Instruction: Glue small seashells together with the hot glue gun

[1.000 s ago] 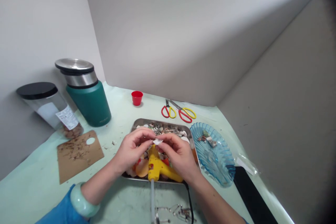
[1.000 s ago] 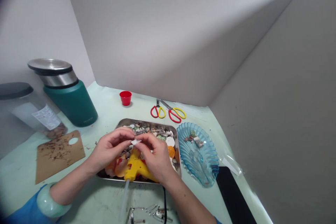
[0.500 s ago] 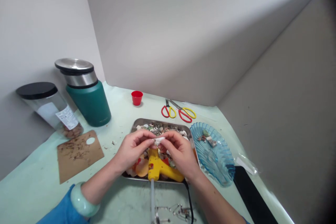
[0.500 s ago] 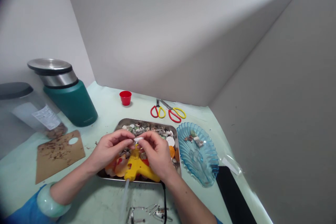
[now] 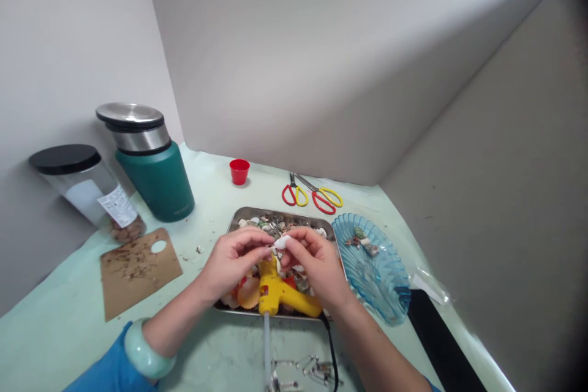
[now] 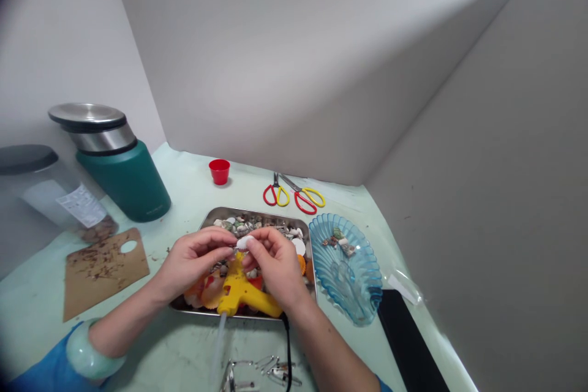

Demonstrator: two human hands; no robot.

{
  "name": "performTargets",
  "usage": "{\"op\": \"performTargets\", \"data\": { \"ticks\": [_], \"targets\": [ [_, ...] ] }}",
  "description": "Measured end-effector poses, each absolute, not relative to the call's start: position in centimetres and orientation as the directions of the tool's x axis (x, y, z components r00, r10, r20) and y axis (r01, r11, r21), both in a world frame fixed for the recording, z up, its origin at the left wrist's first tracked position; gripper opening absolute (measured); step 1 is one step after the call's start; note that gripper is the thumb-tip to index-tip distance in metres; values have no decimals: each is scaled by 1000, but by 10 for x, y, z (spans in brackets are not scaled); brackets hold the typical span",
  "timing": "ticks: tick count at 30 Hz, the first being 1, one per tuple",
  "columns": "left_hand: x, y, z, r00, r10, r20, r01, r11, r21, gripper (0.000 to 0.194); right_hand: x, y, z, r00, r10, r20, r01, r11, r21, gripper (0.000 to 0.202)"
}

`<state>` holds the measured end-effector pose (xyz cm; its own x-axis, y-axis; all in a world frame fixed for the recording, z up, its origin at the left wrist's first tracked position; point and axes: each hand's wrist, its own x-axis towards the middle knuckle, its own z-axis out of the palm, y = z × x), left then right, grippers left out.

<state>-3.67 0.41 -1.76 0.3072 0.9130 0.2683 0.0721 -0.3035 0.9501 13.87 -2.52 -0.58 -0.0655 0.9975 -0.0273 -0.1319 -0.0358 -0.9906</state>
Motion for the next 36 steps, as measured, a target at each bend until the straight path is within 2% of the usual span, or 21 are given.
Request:
{"op": "performTargets", "data": {
  "ticks": [5,12,17,23,36],
  "targets": [
    [-37,2,-18,342,922,180,-2,-191,982,11,139,-24,-8,-112,990,-81,-207,-103,-973,19],
    [-38,1,-17,376,905,197,10,-217,976,8,138,-23,-3,-114,987,-111,-290,-140,-947,20],
    [-34,2,-17,388,919,74,-91,-42,995,7,139,-23,-4,-160,978,-132,-345,-181,-921,21],
    [-37,4,-13,344,939,5,-127,41,991,6,139,-25,-5,-175,979,-106,-259,-150,-954,24],
    [-37,3,-7,344,938,47,-162,10,987,6,130,-29,0,-145,986,-82,-190,-109,-976,22]
  ]
}}
